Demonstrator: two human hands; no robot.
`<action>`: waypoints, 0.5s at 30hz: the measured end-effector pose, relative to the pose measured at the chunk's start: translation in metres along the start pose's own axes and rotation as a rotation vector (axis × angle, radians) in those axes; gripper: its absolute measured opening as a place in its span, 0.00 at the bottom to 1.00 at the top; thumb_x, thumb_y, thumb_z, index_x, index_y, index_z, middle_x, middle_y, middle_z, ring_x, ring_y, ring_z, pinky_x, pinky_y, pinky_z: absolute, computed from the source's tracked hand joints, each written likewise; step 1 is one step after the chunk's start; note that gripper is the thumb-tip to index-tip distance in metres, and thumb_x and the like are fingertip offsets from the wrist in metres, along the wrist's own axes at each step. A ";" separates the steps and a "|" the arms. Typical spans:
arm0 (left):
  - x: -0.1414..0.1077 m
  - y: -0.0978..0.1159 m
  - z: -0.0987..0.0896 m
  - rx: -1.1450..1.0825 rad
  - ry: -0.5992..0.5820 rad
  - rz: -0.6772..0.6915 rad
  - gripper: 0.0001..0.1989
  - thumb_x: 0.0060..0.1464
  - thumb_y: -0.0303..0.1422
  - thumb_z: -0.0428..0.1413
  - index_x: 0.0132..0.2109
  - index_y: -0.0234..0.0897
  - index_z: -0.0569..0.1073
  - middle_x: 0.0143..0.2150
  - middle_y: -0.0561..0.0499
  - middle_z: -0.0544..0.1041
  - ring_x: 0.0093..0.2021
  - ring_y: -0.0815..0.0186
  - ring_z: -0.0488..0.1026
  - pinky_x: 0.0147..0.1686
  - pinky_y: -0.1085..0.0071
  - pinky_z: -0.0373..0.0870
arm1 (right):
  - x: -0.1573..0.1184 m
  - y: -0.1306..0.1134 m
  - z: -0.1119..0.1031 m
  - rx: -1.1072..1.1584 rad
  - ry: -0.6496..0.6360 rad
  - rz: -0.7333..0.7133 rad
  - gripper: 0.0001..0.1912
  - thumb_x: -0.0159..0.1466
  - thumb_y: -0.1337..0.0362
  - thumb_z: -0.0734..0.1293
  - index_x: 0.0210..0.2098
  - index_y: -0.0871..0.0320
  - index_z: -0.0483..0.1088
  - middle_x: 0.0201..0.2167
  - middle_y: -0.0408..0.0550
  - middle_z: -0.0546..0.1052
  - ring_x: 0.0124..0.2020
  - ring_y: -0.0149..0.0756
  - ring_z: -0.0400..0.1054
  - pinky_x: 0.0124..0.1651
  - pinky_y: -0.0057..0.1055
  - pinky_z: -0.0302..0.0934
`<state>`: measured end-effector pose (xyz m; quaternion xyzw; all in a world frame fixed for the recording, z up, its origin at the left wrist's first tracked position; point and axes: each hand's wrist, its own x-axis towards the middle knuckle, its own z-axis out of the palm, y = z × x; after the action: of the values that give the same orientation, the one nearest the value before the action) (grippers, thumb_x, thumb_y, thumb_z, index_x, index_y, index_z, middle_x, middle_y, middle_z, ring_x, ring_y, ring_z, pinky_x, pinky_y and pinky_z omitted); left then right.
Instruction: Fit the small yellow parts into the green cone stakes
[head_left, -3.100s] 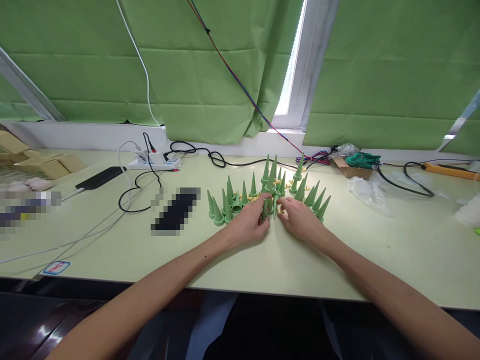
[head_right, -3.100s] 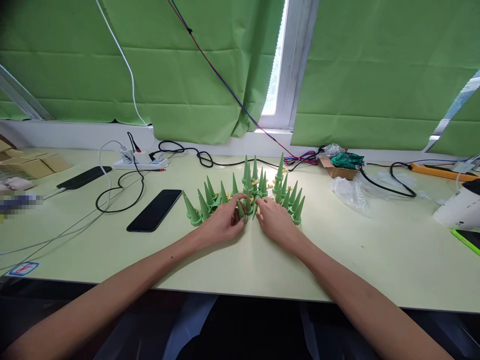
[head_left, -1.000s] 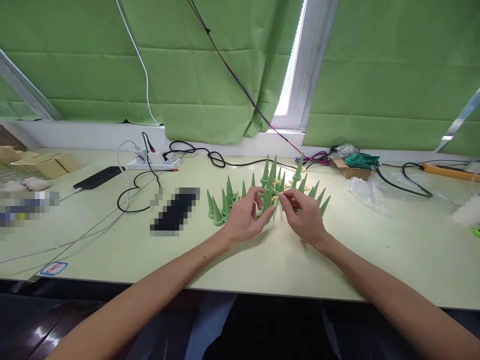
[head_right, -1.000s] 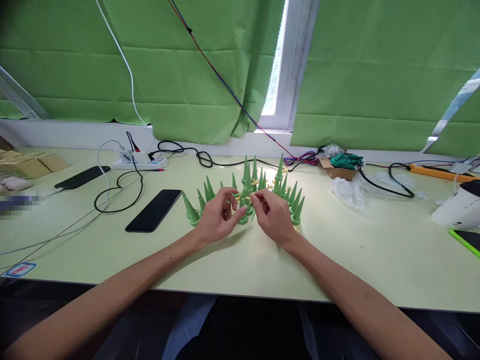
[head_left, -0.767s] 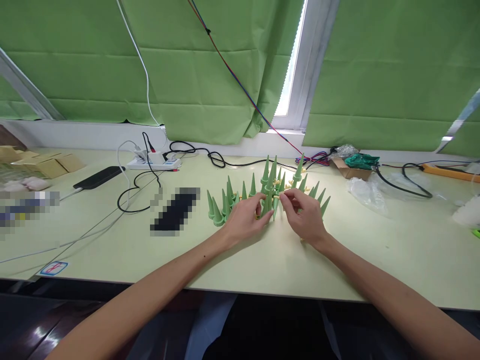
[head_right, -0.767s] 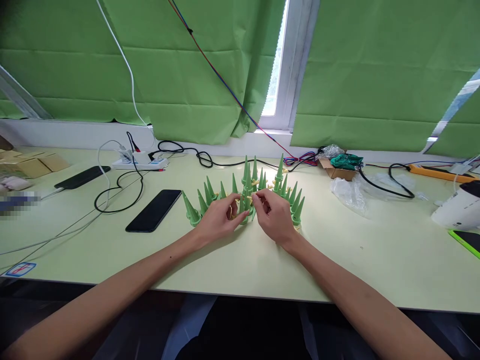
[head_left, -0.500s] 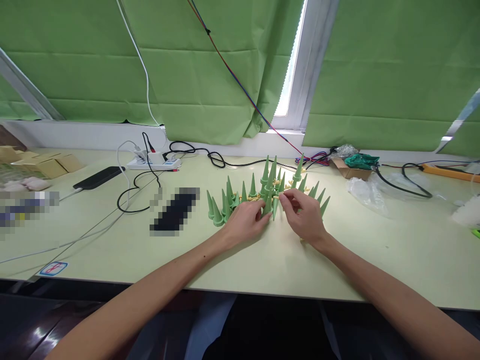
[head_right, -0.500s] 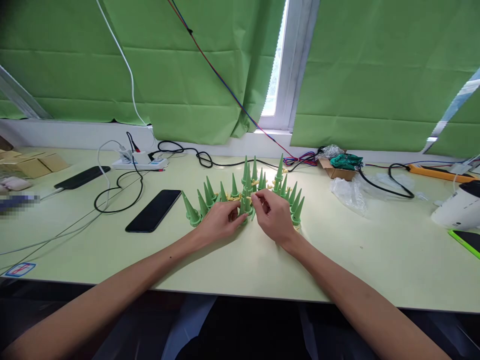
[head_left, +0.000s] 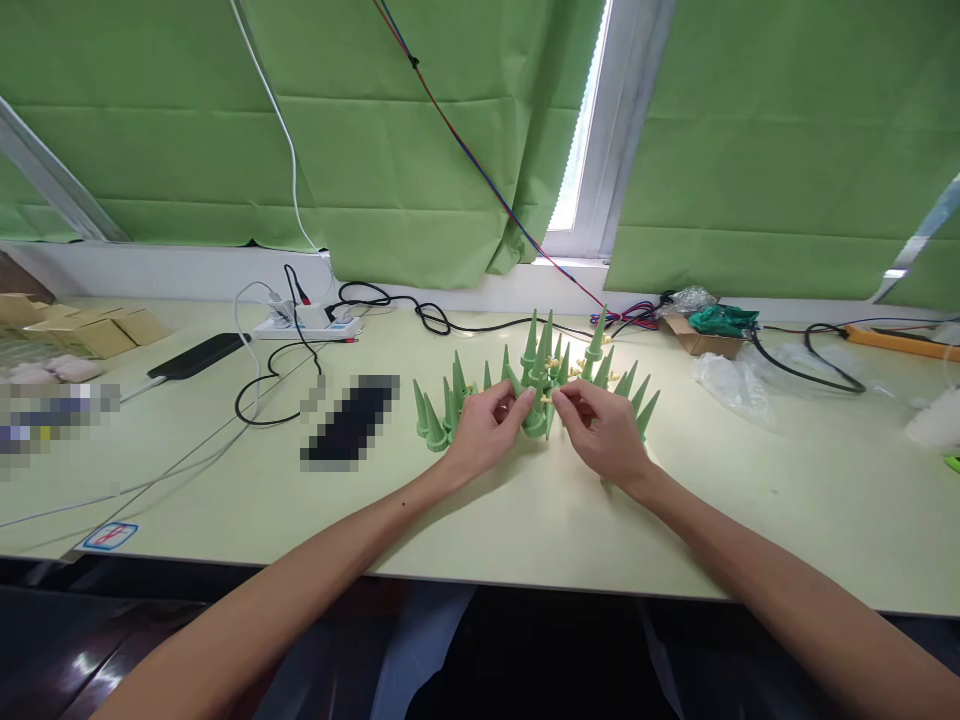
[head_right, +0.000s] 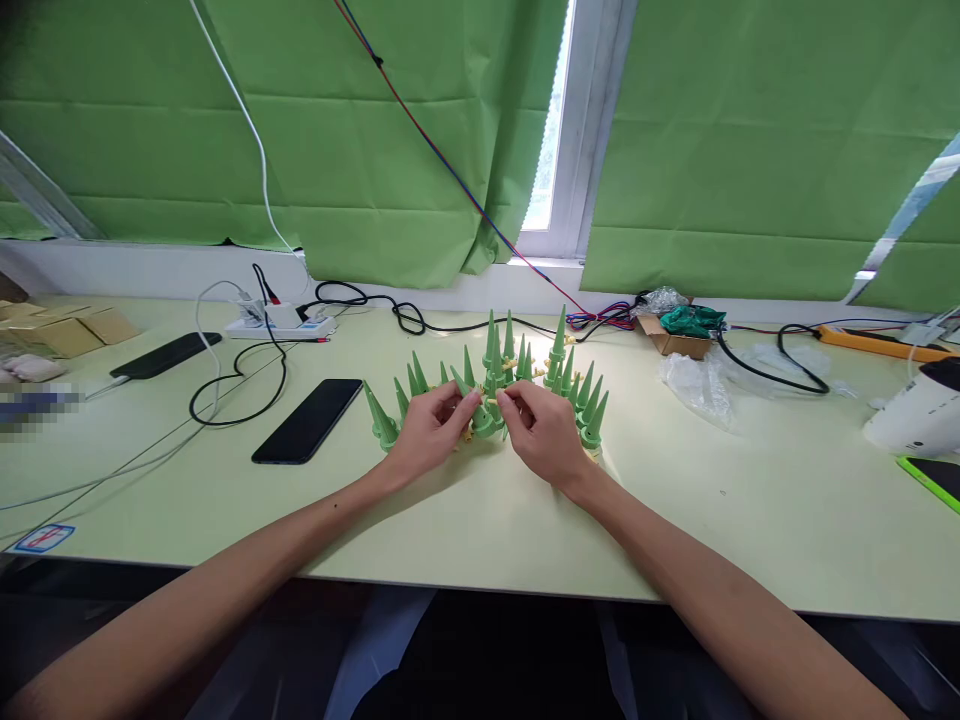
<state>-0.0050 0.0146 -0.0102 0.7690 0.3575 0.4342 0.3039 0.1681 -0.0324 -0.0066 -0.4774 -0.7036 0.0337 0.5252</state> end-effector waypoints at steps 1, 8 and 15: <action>0.000 -0.001 0.000 -0.014 0.007 -0.009 0.22 0.62 0.47 0.51 0.26 0.37 0.59 0.19 0.56 0.62 0.21 0.72 0.59 0.22 0.72 0.53 | 0.000 0.000 0.000 -0.002 -0.003 -0.002 0.12 0.68 0.61 0.62 0.29 0.57 0.67 0.19 0.40 0.66 0.20 0.28 0.56 0.25 0.29 0.52; 0.000 -0.001 0.001 -0.055 0.033 -0.017 0.22 0.61 0.47 0.52 0.26 0.37 0.58 0.19 0.57 0.61 0.20 0.73 0.58 0.21 0.73 0.52 | -0.001 0.001 0.000 -0.003 -0.055 -0.034 0.11 0.68 0.63 0.62 0.29 0.57 0.66 0.19 0.39 0.65 0.20 0.28 0.55 0.25 0.28 0.52; -0.001 0.002 0.000 -0.069 0.059 -0.001 0.23 0.61 0.47 0.53 0.26 0.37 0.57 0.19 0.58 0.58 0.20 0.73 0.55 0.20 0.73 0.52 | -0.001 0.003 0.002 0.002 -0.076 -0.054 0.11 0.68 0.62 0.62 0.29 0.57 0.66 0.19 0.40 0.65 0.20 0.28 0.56 0.25 0.28 0.53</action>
<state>-0.0043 0.0132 -0.0094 0.7446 0.3516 0.4686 0.3199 0.1687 -0.0312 -0.0098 -0.4560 -0.7358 0.0385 0.4992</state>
